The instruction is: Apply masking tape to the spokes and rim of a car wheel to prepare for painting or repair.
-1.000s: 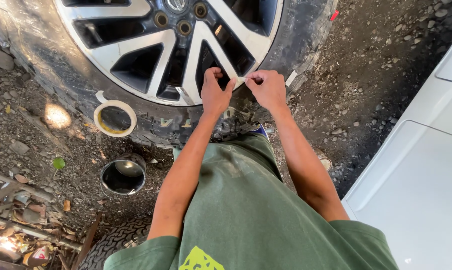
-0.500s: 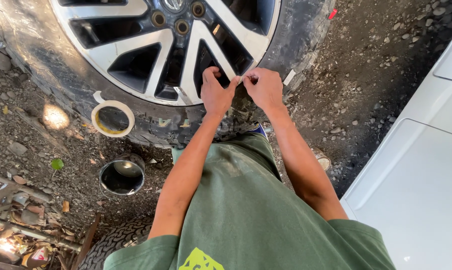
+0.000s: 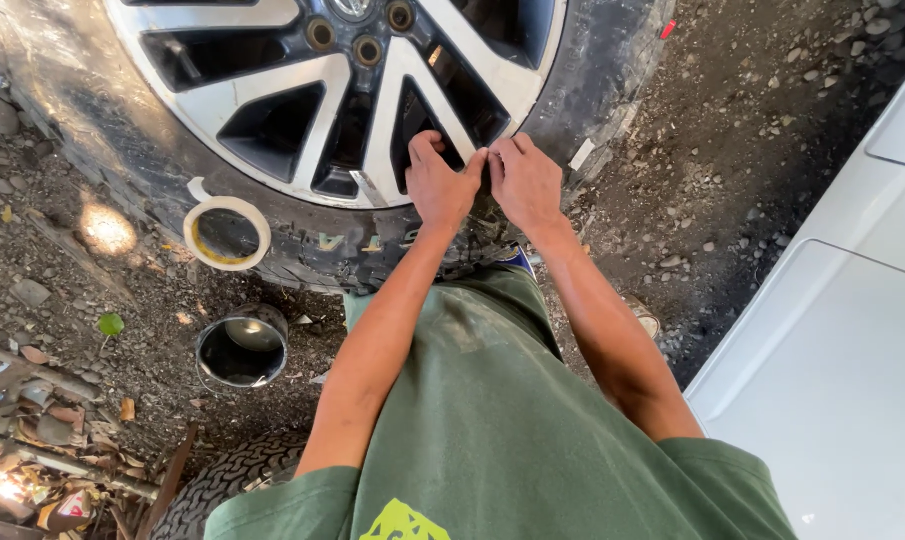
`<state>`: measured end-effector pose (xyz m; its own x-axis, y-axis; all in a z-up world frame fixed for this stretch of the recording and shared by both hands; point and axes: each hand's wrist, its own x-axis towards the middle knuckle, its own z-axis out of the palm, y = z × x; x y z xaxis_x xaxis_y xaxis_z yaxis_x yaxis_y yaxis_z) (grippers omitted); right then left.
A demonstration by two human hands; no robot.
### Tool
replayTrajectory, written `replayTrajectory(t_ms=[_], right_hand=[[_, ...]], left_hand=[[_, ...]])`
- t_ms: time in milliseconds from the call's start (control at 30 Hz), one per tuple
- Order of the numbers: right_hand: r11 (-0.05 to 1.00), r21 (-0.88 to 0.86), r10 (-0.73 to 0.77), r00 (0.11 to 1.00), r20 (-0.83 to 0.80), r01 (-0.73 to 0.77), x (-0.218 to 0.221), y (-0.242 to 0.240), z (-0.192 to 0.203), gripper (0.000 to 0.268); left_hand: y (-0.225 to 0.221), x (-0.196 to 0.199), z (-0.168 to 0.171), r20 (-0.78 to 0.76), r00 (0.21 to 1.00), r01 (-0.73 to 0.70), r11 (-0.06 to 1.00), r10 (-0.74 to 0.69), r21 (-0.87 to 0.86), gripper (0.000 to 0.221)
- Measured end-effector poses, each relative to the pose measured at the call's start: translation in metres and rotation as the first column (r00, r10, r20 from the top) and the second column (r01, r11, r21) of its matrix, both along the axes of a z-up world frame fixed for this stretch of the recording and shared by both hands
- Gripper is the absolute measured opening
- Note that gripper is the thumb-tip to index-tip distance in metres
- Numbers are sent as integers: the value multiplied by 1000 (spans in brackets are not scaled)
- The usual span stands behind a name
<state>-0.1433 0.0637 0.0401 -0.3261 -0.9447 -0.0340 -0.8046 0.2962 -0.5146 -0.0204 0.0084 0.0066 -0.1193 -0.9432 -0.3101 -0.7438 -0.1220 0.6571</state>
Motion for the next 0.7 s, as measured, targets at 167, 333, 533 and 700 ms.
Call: replayTrajectory(t_ms=[167,333,533,700], right_hand=[[996,-84,31,999,10,-31,3,1,12,6],[989,-147,40,998,52,-32,4,0,15,9],[973,-225,77,994,81,-57,2,-6,25,8],[951,-100,-226,880,418,292,-24,5,18,14]], left_hand=[[1,0,-2,25,1000,3,1000,-3,-17,69],[-1,1,3,21,1000,7,1000,-7,-25,68],[-5,1,8,28,999,-24,999,25,-21,69],[0,8,8,-4,1000,29,999,-29,19,69]])
